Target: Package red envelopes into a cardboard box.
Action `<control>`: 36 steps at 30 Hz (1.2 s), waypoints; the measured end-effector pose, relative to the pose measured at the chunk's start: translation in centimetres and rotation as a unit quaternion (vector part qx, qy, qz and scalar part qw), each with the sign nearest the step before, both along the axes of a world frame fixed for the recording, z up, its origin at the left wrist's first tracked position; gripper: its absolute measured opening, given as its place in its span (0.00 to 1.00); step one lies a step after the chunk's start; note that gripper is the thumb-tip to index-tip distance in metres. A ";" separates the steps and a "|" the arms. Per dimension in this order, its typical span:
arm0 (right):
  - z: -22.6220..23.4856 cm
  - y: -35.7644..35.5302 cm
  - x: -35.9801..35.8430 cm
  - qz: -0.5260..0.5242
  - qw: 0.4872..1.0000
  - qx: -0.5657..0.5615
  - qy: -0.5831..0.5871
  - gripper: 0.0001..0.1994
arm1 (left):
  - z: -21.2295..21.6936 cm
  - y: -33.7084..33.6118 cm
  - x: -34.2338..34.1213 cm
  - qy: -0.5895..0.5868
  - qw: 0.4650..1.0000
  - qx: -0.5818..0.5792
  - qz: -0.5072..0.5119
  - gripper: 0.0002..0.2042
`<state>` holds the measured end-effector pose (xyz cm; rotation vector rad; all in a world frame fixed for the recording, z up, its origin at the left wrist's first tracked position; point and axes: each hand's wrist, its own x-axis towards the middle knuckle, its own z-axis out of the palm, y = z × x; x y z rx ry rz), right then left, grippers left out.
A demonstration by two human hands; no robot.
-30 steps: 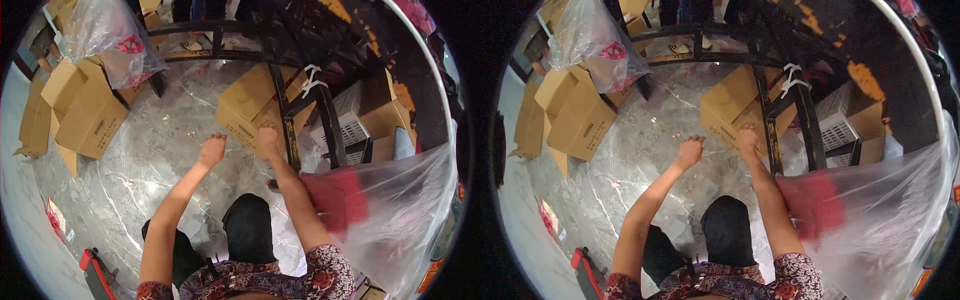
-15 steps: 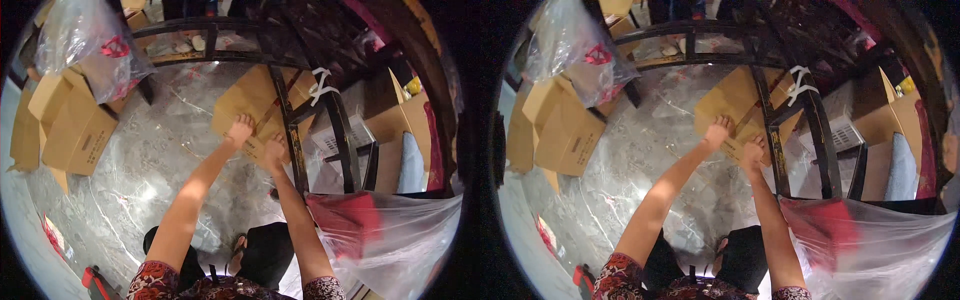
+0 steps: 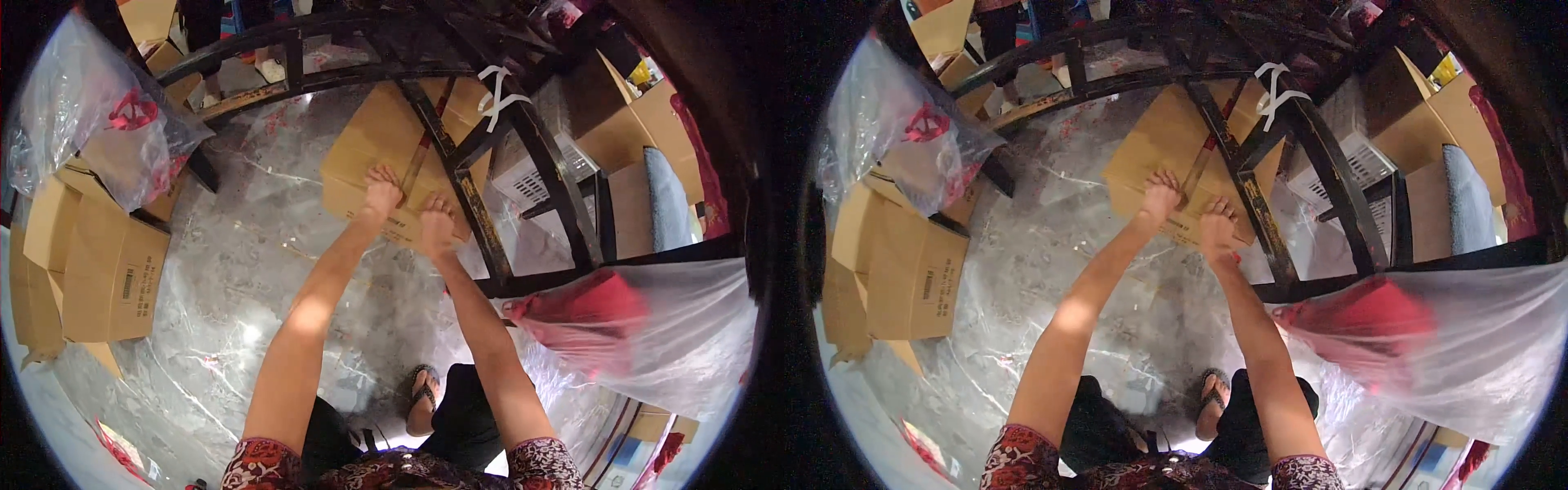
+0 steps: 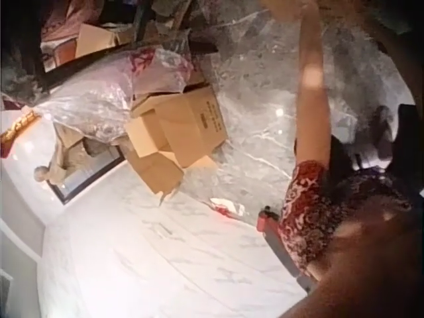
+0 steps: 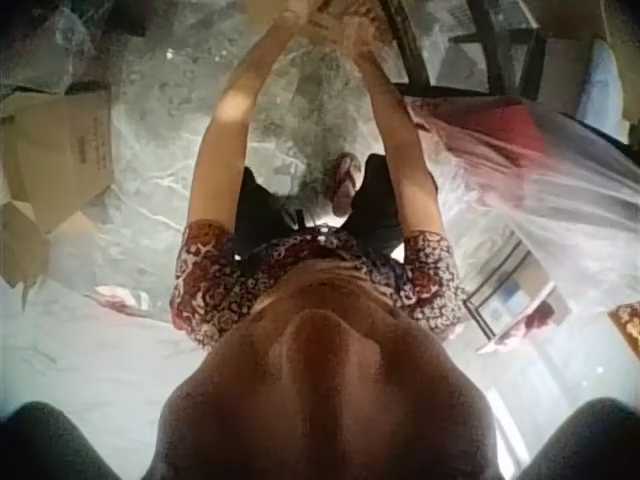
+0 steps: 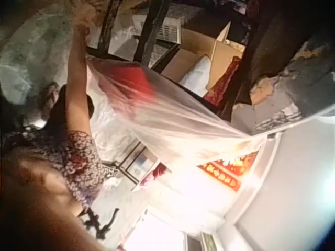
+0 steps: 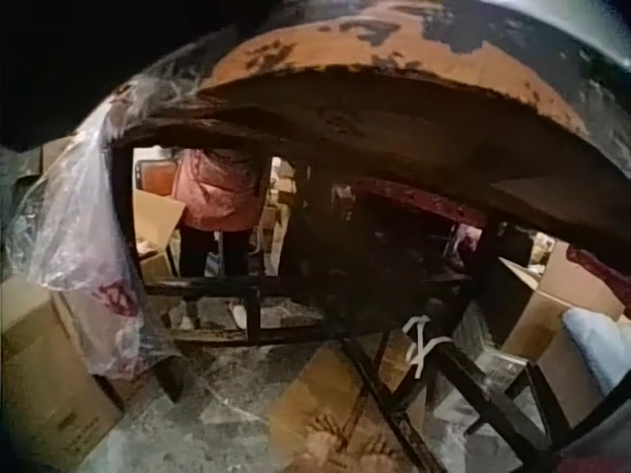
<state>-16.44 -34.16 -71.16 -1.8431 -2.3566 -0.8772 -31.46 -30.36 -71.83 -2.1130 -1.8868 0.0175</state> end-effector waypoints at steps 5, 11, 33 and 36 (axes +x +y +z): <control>-1.0 -3.7 -0.5 -0.020 0.998 -0.054 0.017 0.25 | 0.4 -4.5 -1.0 -0.046 0.998 0.014 -0.029 0.25; -1.9 -10.4 -2.9 -0.038 0.996 -0.075 -0.012 0.28 | 1.4 -12.3 -4.4 -0.031 0.997 0.010 -0.070 0.25; 15.0 -30.1 -7.2 0.451 0.789 -0.345 0.233 0.09 | 8.4 -43.3 -16.0 -0.031 0.983 -0.147 -0.105 0.28; 13.8 -23.6 -6.9 0.421 0.838 -0.325 0.119 0.13 | 8.1 -44.9 -14.9 -0.040 0.995 -0.064 -0.071 0.25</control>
